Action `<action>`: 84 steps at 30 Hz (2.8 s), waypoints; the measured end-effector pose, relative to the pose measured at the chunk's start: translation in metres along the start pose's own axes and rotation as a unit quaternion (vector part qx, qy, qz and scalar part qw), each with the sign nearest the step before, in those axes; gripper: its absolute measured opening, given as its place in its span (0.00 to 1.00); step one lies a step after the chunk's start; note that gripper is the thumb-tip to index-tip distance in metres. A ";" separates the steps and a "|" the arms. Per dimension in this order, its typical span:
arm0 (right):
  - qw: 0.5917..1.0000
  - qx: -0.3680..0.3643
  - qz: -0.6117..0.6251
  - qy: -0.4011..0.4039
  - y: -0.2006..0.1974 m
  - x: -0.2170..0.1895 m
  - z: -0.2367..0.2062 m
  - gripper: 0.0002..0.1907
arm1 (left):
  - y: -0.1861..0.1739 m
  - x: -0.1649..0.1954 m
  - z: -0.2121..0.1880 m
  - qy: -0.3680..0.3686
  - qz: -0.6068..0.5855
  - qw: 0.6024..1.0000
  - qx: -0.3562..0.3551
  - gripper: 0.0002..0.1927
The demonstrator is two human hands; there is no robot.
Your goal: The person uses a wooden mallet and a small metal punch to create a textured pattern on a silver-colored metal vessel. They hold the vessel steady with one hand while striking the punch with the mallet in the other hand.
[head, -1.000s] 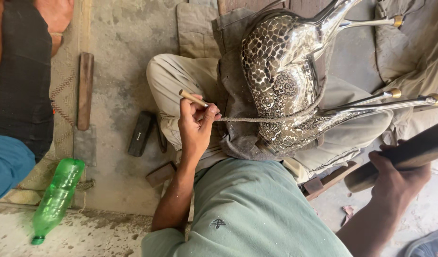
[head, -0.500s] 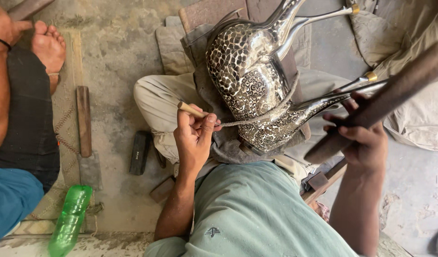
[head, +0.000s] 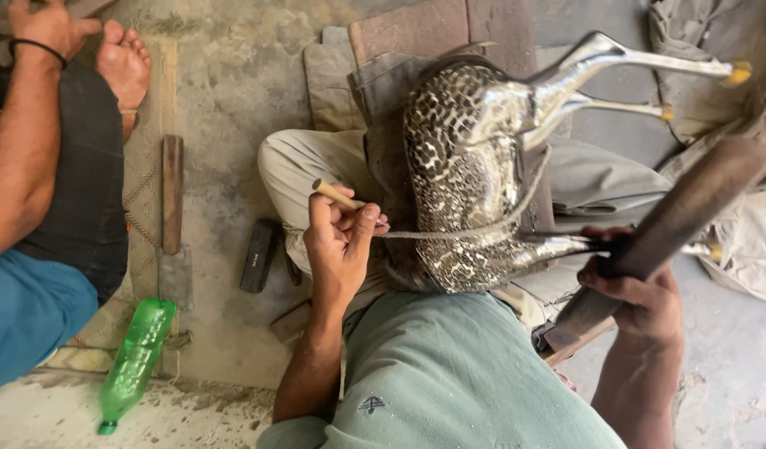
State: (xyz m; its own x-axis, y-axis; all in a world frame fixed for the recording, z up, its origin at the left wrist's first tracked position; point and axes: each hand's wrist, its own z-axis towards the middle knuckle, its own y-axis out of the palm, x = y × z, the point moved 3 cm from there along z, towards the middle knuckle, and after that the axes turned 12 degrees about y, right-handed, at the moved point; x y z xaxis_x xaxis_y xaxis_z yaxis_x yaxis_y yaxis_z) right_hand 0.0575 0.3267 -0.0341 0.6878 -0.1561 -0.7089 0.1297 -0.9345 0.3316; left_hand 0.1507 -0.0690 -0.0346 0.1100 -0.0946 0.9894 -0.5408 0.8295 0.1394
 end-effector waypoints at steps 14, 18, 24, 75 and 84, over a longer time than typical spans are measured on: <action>0.870 0.169 -0.441 0.143 -0.004 -0.063 0.013 0.26 | 0.030 0.004 0.090 0.017 0.055 0.995 -0.079 0.19; 0.714 0.244 -0.633 0.174 0.001 -0.080 0.001 0.32 | 0.035 0.010 0.113 0.115 0.118 0.979 -0.117 0.19; 0.799 0.283 -0.523 0.095 -0.008 -0.078 0.029 0.20 | 0.042 0.005 0.137 0.136 0.081 0.973 -0.167 0.19; 0.706 0.090 -0.662 -0.235 -0.008 -0.182 0.060 0.31 | 0.197 0.020 0.101 0.128 0.198 0.936 -0.262 0.16; 0.672 0.072 -0.679 -0.288 -0.006 -0.182 0.062 0.31 | 0.183 0.022 0.057 0.076 0.173 0.955 -0.229 0.24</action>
State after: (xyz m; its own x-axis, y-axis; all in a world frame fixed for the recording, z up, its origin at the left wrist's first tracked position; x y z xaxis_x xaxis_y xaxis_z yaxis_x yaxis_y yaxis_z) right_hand -0.1129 0.3408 0.0539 -0.3899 0.8122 -0.4339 0.2586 -0.3557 -0.8981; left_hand 0.0070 0.0494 0.0152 0.1296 0.2815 0.9508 -0.1482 0.9536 -0.2621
